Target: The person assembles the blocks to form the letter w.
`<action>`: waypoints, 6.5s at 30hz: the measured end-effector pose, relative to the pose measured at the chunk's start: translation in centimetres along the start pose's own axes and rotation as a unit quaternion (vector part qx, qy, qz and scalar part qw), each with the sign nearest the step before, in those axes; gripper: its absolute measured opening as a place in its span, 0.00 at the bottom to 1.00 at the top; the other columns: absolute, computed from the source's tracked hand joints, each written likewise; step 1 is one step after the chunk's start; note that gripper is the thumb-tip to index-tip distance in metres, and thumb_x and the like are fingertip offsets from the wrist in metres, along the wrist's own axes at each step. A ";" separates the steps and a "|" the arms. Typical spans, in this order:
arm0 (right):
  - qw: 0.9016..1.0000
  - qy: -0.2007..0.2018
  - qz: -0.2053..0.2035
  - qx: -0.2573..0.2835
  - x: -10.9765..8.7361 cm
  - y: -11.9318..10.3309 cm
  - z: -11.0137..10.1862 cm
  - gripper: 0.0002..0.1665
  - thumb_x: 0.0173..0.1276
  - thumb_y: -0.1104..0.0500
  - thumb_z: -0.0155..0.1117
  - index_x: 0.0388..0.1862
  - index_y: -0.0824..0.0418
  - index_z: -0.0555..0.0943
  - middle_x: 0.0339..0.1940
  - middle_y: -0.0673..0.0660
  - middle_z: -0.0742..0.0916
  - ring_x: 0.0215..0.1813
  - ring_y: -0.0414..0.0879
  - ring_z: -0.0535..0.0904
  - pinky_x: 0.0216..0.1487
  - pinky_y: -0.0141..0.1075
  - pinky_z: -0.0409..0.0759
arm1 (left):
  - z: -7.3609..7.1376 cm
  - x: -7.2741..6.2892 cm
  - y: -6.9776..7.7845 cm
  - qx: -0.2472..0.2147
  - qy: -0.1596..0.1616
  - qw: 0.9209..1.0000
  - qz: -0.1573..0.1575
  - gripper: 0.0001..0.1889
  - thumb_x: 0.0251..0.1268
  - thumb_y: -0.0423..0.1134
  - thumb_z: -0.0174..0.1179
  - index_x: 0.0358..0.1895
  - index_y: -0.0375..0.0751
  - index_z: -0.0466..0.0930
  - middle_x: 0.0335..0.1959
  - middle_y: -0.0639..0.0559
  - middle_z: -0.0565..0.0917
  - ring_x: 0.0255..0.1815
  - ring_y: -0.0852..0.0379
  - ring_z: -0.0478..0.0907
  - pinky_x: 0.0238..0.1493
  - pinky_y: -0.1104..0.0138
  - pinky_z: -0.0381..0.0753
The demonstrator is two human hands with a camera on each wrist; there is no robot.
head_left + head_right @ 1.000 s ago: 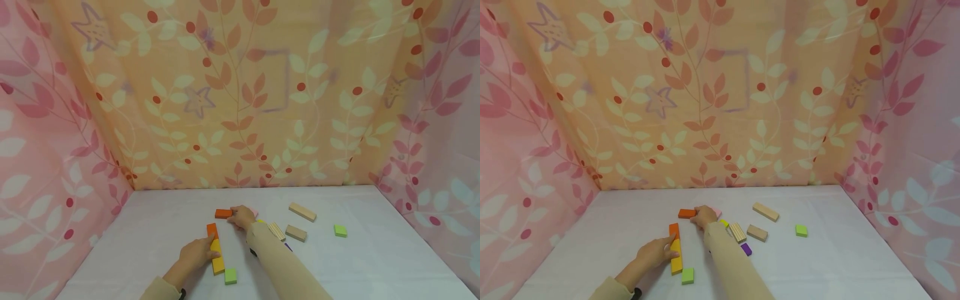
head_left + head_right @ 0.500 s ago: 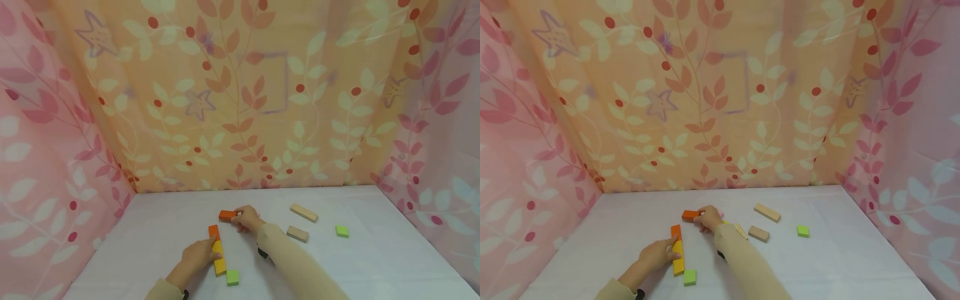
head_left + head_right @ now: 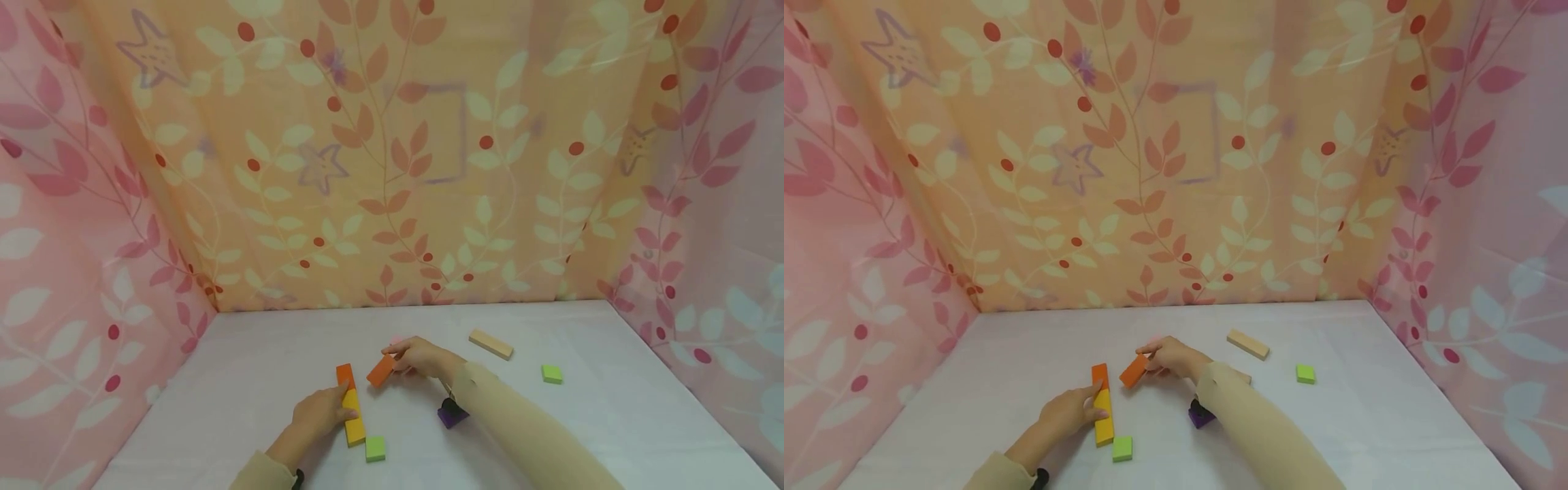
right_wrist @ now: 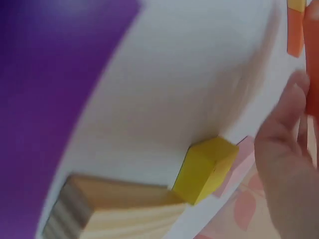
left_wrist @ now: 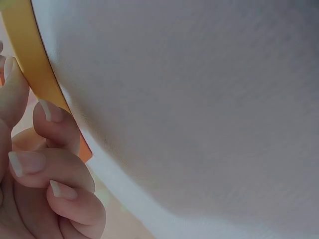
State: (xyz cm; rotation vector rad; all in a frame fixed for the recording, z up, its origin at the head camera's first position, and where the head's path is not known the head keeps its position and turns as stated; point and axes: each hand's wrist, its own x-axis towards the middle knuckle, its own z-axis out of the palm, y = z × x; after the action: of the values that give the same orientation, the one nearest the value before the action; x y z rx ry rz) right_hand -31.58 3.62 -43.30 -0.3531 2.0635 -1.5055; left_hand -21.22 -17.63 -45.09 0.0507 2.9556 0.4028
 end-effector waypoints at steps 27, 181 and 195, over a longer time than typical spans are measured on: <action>0.977 -0.041 -0.012 -0.208 -2.5 1.3 1.4 0.06 0.60 0.66 0.71 0.35 0.58 0.85 0.25 0.50 0.79 0.22 0.41 0.66 0.22 0.29 0.63 | 0.0 0.2 -0.1 -0.006 -0.004 1.000 -0.006 0.38 0.54 0.56 0.68 0.66 0.39 0.73 0.56 0.39 0.81 0.56 0.38 0.77 0.49 0.45 0.77; 0.950 -0.015 -0.039 -0.310 1.8 0.0 -2.3 0.09 0.59 0.62 0.74 0.38 0.61 0.86 0.35 0.51 0.82 0.38 0.44 0.73 0.43 0.35 0.74 | 0.2 -0.1 0.3 -0.009 -0.005 1.000 -0.010 0.38 0.54 0.55 0.69 0.67 0.39 0.72 0.56 0.41 0.81 0.56 0.40 0.78 0.50 0.46 0.77; 0.938 -0.020 -0.044 -0.343 1.8 0.5 -1.7 0.06 0.59 0.59 0.74 0.34 0.56 0.86 0.34 0.50 0.80 0.40 0.45 0.72 0.44 0.37 0.73 | 0.0 -0.2 0.4 -0.002 0.004 1.000 0.002 0.38 0.54 0.55 0.68 0.66 0.38 0.72 0.56 0.41 0.81 0.55 0.40 0.78 0.49 0.46 0.78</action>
State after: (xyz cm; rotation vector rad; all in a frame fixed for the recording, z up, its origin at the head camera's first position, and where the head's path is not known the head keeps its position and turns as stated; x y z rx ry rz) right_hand -33.95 4.19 -43.93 -0.7344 2.5131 -0.7572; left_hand -21.00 -17.24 -44.95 0.0558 2.9629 0.4119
